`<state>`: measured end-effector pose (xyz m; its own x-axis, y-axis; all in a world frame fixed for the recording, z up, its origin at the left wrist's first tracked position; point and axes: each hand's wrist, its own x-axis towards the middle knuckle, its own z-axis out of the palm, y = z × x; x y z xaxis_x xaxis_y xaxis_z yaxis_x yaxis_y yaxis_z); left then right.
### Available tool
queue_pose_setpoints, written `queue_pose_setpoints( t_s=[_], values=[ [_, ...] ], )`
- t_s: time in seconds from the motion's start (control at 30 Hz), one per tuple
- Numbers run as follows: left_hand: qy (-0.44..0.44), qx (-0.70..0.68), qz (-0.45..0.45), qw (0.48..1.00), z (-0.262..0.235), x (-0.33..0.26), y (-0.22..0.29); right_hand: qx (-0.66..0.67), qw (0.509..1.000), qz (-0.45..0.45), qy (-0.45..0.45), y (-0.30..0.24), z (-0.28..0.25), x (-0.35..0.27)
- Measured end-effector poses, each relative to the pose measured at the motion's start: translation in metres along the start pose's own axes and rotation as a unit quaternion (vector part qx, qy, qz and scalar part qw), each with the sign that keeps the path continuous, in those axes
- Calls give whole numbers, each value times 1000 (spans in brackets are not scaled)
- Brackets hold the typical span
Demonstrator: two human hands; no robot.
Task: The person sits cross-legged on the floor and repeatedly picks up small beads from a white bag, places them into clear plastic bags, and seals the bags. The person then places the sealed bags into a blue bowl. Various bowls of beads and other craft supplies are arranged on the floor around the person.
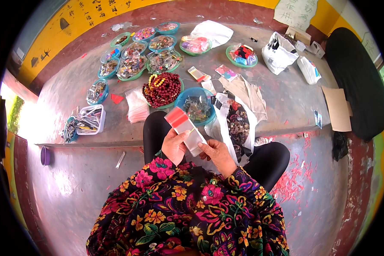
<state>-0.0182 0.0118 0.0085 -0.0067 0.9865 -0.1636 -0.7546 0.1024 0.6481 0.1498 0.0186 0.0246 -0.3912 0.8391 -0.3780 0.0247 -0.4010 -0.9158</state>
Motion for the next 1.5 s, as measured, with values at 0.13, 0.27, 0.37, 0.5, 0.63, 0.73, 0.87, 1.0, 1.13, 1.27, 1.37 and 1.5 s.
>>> queue_pose_setpoints(
  t_s=[0.13,0.27,0.37,0.5,0.63,0.73,0.87,1.0,1.13,1.27,1.37,1.5],
  values=[
    [-18,-4,3,1000,4,-3,1,49,996,-54,58,10,-8,8],
    [-61,-46,-92,993,-2,-6,18,122,980,-92,126,3,-24,11],
    [-89,-24,-158,983,-12,-9,23,108,979,-117,125,1,-35,9],
    [-208,-13,-267,941,-6,-13,33,60,981,-140,120,-4,-39,6],
    [-220,90,-296,925,-3,-10,22,-69,969,-205,116,2,-41,8],
    [-220,182,-280,917,-3,-4,10,-134,955,-239,116,3,-32,9],
    [-184,230,-228,928,-11,-3,-3,-144,951,-226,153,-9,-25,3],
    [-144,198,-227,943,-8,-5,-1,-228,921,-251,191,-11,-26,1],
    [-134,184,-219,949,-6,-7,-3,-299,874,-311,224,-13,-23,2],
    [-151,196,-206,947,-5,-8,-2,-266,890,-296,221,-8,-24,3],
    [-161,194,-216,943,-8,-7,-6,-246,895,-301,221,-5,-25,4],
    [-168,195,-224,940,-12,-6,-9,-351,818,-382,249,-7,-25,1]
  ],
)
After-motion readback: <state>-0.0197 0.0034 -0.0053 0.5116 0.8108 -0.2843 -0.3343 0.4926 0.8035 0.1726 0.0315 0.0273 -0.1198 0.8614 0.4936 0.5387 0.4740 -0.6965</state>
